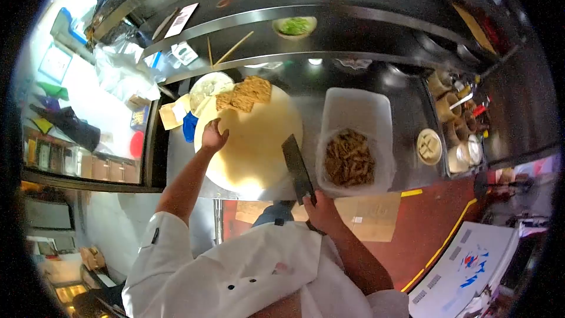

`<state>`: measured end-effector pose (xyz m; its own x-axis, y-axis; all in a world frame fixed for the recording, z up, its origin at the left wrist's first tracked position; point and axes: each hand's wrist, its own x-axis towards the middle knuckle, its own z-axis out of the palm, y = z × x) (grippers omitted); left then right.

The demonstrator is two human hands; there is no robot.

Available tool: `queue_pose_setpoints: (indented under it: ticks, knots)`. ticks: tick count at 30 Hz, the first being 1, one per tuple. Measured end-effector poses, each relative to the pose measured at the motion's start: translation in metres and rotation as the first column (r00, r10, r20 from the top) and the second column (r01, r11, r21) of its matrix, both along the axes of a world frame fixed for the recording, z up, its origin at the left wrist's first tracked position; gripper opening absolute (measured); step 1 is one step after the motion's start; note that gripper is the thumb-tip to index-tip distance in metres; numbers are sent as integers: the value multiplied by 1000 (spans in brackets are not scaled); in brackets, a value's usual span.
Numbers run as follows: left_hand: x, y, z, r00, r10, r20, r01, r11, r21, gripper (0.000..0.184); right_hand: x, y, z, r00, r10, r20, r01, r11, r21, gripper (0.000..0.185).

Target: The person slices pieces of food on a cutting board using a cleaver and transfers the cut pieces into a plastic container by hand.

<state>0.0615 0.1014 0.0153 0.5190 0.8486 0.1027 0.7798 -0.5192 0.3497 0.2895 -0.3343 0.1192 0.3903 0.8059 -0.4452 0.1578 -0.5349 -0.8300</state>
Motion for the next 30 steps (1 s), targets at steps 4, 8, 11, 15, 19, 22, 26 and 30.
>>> queue_pose_setpoints:
  ticks: [4, 8, 11, 15, 19, 22, 26, 30]
  knots:
    - [7, 51, 9, 998, -51, -48, 54, 997, 59, 76, -25, 34, -28, 993, 26, 119, -25, 1000, -13, 30]
    - [26, 107, -7, 982, -177, -64, 183, 976, 114, 77, -33, 40, -54, 994, 33, 105, -27, 998, -53, 28]
    - [39, 118, -12, 984, -153, -89, 160, 983, 85, 67, -39, 44, -53, 997, -14, 76, 19, 997, -72, 29]
    - [27, 98, 24, 985, -129, -115, 124, 991, -51, 53, -41, 57, -29, 943, 30, 330, -51, 997, 54, 30]
    - [-12, 20, 17, 998, -29, -49, 27, 999, -35, 50, -31, 65, -16, 993, 8, 120, 26, 960, -280, 35]
    - [-29, -48, 14, 996, -32, 85, 34, 999, -19, 47, -26, 75, -9, 992, 38, 124, -3, 963, -271, 35]
    - [-36, -93, 17, 953, -173, 249, 171, 985, 27, 43, -22, 99, 3, 934, 128, 334, -88, 987, -132, 30]
    - [-38, -83, 18, 897, -324, 299, 311, 946, 91, 39, -23, 145, 25, 888, 282, 362, -206, 950, -233, 31]
